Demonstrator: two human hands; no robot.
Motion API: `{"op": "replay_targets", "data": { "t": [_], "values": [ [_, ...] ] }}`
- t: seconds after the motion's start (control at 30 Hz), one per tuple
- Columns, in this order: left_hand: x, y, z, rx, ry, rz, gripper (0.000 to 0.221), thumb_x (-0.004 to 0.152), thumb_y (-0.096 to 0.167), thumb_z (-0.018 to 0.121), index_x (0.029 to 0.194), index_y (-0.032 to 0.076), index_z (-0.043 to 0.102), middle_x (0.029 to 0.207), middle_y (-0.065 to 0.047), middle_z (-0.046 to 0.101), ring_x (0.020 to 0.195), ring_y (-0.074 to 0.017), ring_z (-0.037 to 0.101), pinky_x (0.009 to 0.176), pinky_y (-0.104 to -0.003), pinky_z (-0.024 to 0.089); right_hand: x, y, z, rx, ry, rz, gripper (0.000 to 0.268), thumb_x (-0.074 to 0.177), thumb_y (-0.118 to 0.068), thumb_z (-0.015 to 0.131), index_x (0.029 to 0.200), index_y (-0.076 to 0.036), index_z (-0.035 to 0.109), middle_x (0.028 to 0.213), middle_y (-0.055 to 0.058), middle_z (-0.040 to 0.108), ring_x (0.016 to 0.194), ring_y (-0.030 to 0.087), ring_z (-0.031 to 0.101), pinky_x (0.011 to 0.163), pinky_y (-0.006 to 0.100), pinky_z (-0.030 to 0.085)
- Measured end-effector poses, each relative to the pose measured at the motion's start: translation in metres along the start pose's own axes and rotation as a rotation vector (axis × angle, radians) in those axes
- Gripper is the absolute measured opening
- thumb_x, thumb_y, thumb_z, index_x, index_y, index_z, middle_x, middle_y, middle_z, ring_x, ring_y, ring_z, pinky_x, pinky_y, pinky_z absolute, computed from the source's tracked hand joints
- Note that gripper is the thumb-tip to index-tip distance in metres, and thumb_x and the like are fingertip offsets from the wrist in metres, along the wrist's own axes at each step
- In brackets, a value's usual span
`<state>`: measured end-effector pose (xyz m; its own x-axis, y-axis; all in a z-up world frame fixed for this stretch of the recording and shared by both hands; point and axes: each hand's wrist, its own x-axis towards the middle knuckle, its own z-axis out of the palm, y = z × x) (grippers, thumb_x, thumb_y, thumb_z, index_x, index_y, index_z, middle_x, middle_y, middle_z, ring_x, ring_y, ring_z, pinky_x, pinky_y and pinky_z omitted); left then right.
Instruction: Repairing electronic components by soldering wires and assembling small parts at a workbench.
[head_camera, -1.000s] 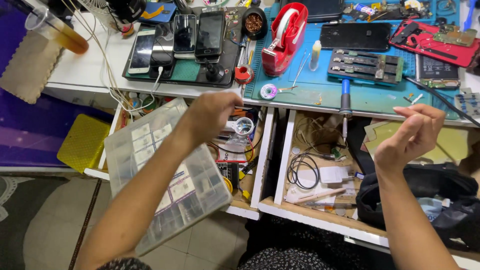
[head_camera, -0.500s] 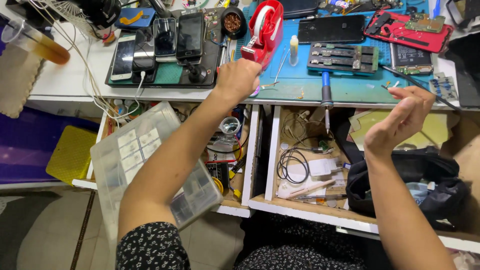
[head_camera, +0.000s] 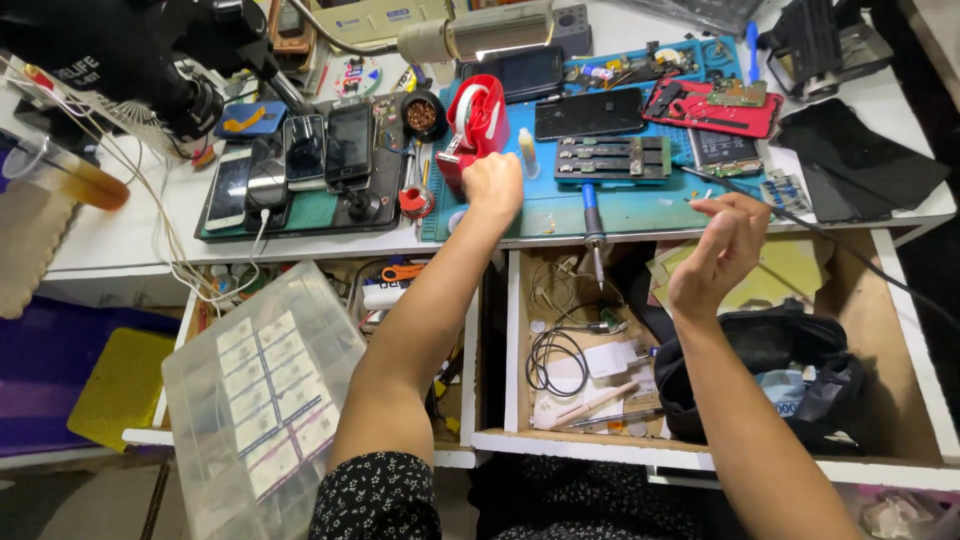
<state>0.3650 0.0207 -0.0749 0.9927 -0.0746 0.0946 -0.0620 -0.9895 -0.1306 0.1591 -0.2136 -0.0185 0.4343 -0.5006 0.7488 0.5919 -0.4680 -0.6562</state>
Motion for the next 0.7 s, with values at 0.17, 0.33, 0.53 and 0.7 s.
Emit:
{"op": "replay_targets", "data": {
  "t": [0.17, 0.33, 0.53, 0.7],
  "values": [
    [-0.011, -0.014, -0.042, -0.057, 0.039, -0.029, 0.017, 0.081, 0.027, 0.071, 0.091, 0.015, 0.079, 0.089, -0.011, 0.078, 0.086, -0.0356, 0.078, 0.069, -0.058, 0.06, -0.002, 0.01, 0.0, -0.006, 0.02, -0.028, 0.039, 0.116, -0.022, 0.044, 0.091, -0.004, 0.068, 0.094, 0.005, 0.052, 0.091, 0.02, 0.052, 0.095, 0.04, 0.042],
    [-0.058, -0.024, -0.113, -0.204, -0.053, -0.053, 0.026, 0.083, 0.018, 0.061, 0.097, 0.006, 0.079, 0.096, -0.017, 0.078, 0.099, -0.044, 0.075, 0.084, -0.058, 0.059, -0.001, -0.002, 0.001, 0.051, -0.023, 0.025, 0.039, 0.116, -0.021, 0.043, 0.095, -0.005, 0.071, 0.09, 0.006, 0.054, 0.088, 0.02, 0.056, 0.093, 0.037, 0.043],
    [-0.153, -0.003, -0.197, -0.727, 0.057, 0.064, 0.022, 0.089, 0.024, 0.061, 0.082, 0.005, 0.071, 0.07, -0.023, 0.072, 0.083, -0.0478, 0.074, 0.075, -0.059, 0.056, -0.003, -0.017, 0.007, 0.135, -0.147, 0.082, 0.031, 0.112, -0.013, 0.048, 0.102, -0.003, 0.075, 0.085, 0.008, 0.061, 0.086, 0.021, 0.062, 0.091, 0.037, 0.048],
    [-0.217, 0.05, -0.191, -1.208, -0.018, 0.237, 0.013, 0.092, 0.019, 0.06, 0.085, 0.01, 0.064, 0.058, -0.009, 0.069, 0.062, -0.0267, 0.071, 0.06, -0.039, 0.057, -0.002, -0.025, 0.009, 0.211, -0.236, 0.126, 0.028, 0.11, -0.021, 0.053, 0.11, -0.005, 0.076, 0.083, 0.009, 0.066, 0.087, 0.019, 0.062, 0.095, 0.036, 0.044]
  ]
}}
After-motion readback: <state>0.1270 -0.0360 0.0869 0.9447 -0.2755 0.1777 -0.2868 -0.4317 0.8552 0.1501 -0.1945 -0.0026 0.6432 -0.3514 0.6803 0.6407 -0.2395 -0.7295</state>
